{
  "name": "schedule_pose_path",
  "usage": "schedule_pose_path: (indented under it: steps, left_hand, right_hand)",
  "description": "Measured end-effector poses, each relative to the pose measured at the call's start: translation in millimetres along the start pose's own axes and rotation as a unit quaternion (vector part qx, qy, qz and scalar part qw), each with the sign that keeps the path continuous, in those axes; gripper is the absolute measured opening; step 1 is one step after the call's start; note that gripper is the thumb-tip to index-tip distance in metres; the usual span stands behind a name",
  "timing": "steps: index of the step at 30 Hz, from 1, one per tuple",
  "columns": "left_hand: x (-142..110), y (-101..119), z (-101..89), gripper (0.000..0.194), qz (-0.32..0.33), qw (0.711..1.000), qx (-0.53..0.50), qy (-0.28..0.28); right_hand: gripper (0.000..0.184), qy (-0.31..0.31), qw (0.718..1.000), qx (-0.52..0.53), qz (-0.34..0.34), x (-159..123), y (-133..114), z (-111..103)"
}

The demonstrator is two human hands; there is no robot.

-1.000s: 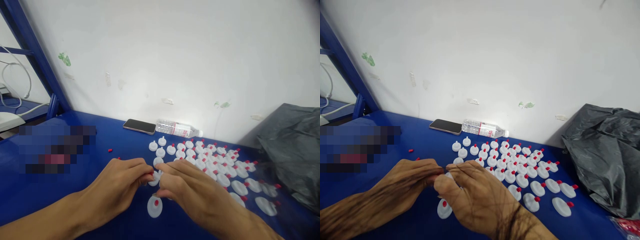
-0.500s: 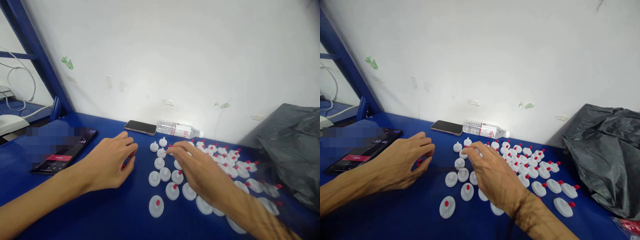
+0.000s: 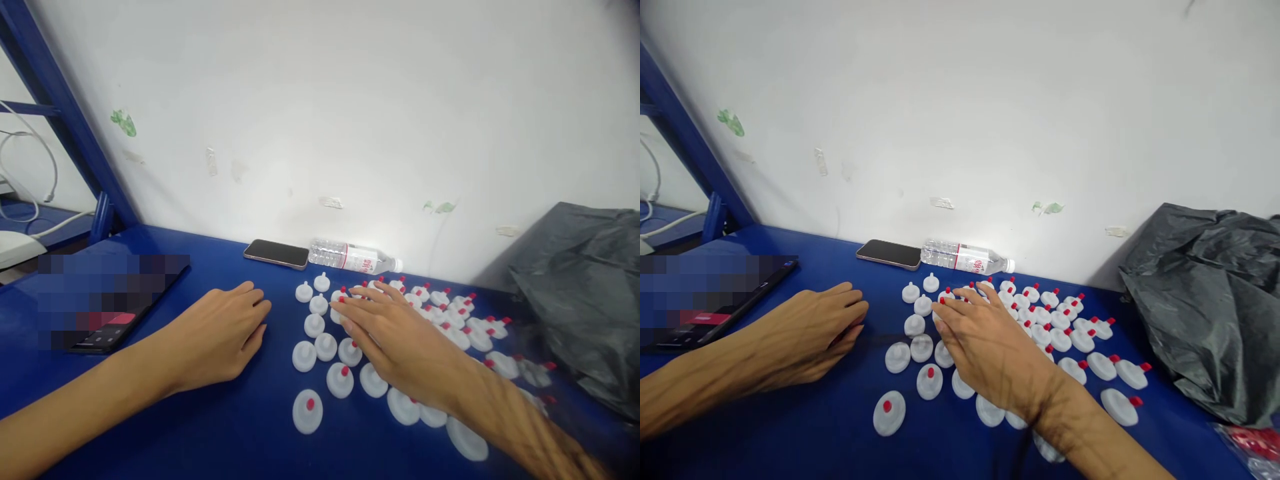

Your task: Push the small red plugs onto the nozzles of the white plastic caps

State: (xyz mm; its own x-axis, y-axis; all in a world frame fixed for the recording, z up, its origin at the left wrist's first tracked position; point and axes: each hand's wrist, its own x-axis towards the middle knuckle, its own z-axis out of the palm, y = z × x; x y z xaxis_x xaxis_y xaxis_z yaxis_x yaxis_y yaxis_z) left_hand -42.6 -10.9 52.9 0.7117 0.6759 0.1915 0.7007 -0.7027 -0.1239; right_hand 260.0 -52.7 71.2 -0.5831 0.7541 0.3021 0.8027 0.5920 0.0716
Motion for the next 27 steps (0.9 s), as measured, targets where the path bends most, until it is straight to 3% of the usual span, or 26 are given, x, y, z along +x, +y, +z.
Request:
schedule_pose_path:
  steps: [3, 9, 13, 16, 22, 27]
  left_hand:
    - [1, 2, -2.0, 0.018, -0.002, 1.0, -0.01, 0.013]
    - [2, 5, 3.3, 0.013, -0.006, 0.993, -0.091, 0.079]
    - [1, 7, 10.7, 0.018, 0.008, 0.979, -0.138, 0.149]
    - [0, 11, 11.5, 0.02, 0.01, 0.968, -0.174, 0.179]
    - [2, 23, -0.5, 0.015, 0.003, 0.925, -0.309, 0.221]
    - [1, 38, -6.6, 0.018, -0.001, 0.877, -0.424, 0.224]
  right_hand:
    - [0.042, -0.025, 1.0, 0.011, -0.01, 0, -2, -5]
    - [0.021, 0.065, 0.997, 0.036, -0.029, 0, -5, -7]
    - [0.006, 0.076, 0.994, 0.063, -0.046, 1, -8, 1]
    - [0.009, 0.077, 0.991, 0.101, -0.049, 3, -11, 0]
    - [0.01, 0.071, 0.968, 0.23, 0.075, 3, -23, -14]
    - [0.012, 0.088, 0.97, 0.225, 0.037, 2, -31, -12]
